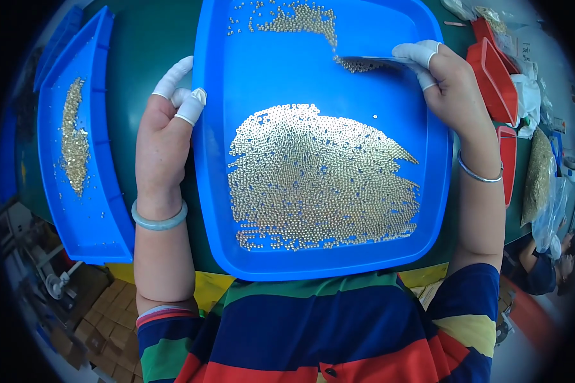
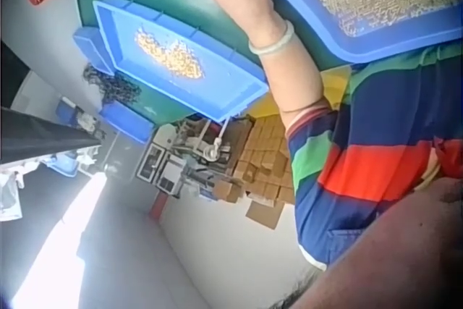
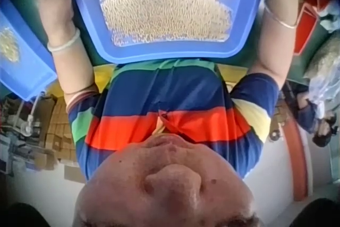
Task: Sorting and packaging small gold-colored electronic components using a probe and a scraper card.
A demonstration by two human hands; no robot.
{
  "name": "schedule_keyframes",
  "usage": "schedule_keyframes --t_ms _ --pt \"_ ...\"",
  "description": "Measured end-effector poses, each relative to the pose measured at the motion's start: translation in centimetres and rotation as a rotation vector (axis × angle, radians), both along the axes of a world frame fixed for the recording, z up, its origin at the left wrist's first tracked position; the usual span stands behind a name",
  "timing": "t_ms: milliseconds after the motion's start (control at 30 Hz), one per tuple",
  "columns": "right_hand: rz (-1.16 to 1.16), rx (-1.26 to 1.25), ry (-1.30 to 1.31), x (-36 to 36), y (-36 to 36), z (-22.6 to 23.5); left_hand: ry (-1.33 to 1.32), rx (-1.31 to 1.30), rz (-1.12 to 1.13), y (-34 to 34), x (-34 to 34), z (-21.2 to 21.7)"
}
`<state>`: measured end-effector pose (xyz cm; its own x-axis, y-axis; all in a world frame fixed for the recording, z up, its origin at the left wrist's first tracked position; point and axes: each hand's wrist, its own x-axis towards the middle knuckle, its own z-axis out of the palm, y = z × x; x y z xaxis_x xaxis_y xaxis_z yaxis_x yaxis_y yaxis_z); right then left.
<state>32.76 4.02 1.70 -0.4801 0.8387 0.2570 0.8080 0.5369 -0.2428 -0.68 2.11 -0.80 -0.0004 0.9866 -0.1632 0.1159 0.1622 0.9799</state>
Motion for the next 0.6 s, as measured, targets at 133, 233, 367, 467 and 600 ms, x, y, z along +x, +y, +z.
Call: schedule_keyframes --t_ms 133,233,367,467,600 --pt "0.009 -0.047 0.014 -0.4 -2.0 0.4 0.006 -0.003 -0.002 -0.2 0.1 0.0" --pt "0.017 -0.035 0.032 -0.2 -3.2 0.3 -0.010 -0.010 0.011 -0.2 0.7 0.1" --pt "0.006 -0.079 0.017 -0.6 -4.7 0.6 -0.015 -0.002 0.022 -0.2 0.7 0.0" --pt "0.021 -0.099 0.077 -0.6 -5.4 0.9 -0.046 -0.006 0.005 -0.1 0.6 0.0" --pt "0.005 -0.137 0.102 -0.3 -6.0 1.1 -0.048 0.000 -0.010 0.2 0.8 -0.1"
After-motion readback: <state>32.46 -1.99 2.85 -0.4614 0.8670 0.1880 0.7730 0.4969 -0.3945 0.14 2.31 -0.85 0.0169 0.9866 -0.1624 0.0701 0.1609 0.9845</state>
